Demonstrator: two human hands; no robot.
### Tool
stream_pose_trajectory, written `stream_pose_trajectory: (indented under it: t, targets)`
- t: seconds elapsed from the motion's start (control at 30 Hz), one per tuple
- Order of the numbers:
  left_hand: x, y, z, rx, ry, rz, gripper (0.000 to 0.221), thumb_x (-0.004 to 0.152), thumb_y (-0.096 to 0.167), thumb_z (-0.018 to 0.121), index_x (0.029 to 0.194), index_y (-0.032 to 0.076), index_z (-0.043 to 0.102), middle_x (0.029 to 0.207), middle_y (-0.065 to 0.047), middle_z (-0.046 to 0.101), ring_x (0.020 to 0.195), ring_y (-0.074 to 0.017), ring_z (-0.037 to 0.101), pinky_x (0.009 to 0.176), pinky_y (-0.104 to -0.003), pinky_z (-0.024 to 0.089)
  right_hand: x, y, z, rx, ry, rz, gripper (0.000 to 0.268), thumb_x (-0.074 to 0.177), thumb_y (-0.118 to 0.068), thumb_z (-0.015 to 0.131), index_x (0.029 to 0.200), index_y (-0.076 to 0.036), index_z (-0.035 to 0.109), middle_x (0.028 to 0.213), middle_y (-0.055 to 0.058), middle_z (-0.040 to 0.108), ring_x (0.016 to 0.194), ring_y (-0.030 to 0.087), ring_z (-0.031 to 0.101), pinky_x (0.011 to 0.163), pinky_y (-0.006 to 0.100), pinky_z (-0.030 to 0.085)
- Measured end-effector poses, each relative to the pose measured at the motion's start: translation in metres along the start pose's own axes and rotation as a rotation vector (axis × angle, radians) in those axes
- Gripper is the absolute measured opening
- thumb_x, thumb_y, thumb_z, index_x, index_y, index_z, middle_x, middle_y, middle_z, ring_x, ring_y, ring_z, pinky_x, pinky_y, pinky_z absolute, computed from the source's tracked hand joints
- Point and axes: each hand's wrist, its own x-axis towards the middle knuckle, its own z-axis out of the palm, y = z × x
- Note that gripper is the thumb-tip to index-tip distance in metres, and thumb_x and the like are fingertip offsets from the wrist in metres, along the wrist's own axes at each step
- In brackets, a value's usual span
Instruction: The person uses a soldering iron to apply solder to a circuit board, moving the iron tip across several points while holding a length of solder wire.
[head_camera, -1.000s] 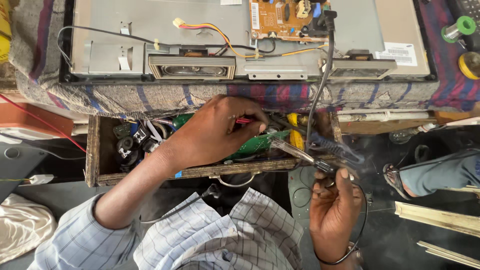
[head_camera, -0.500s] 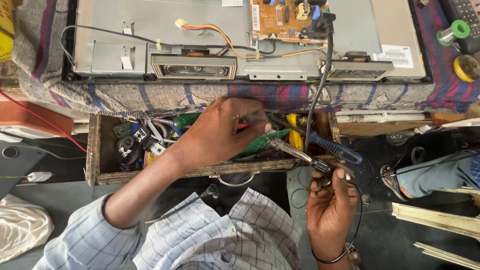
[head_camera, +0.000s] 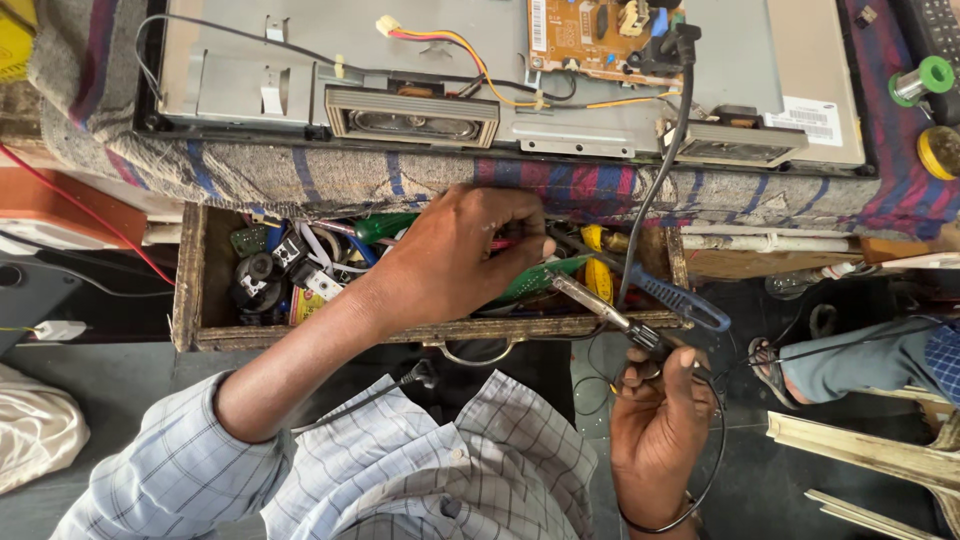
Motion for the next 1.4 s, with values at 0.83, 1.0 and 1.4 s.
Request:
stream_pose_trajectory:
  t: [0.83, 1.0, 1.4]
  targets:
    - [-0.002, -0.018, 0.006, -0.069, -0.038, -0.082, 0.028, 0.094, 0.03, 0.066, 0.091, 0.003, 0.074, 0.08, -0.017, 0.073, 0.078, -0.0371, 0.071, 0.076, -0.046, 0.054, -0.004, 0.004, -0.001, -0.046, -0.105, -0.011, 0.023, 0.107, -0.004, 0.062, 0.126, 0.01, 0.063, 0.113, 0.022, 0.073, 0.099, 0.024, 0.073, 0.095, 0.031, 0.058]
    - [-0.003, -0.017, 0.007, -0.082, 0.016, -0.069, 0.024, 0.093, 0.026, 0.067, 0.093, 0.003, 0.076, 0.078, -0.016, 0.073, 0.074, -0.036, 0.072, 0.075, -0.044, 0.056, -0.004, 0.002, 0.002, -0.116, -0.086, -0.007, 0.026, 0.108, -0.008, 0.063, 0.127, 0.009, 0.065, 0.107, 0.022, 0.073, 0.089, 0.022, 0.071, 0.082, 0.028, 0.056]
    - [0.003, -0.041, 0.017, -0.109, -0.123, -0.076, 0.032, 0.096, 0.03, 0.06, 0.101, 0.002, 0.074, 0.102, -0.022, 0.073, 0.096, -0.0403, 0.07, 0.087, -0.047, 0.054, -0.004, -0.002, 0.004, -0.202, -0.122, -0.043, 0.027, 0.107, -0.007, 0.065, 0.128, 0.01, 0.062, 0.108, 0.022, 0.071, 0.093, 0.022, 0.069, 0.086, 0.029, 0.056]
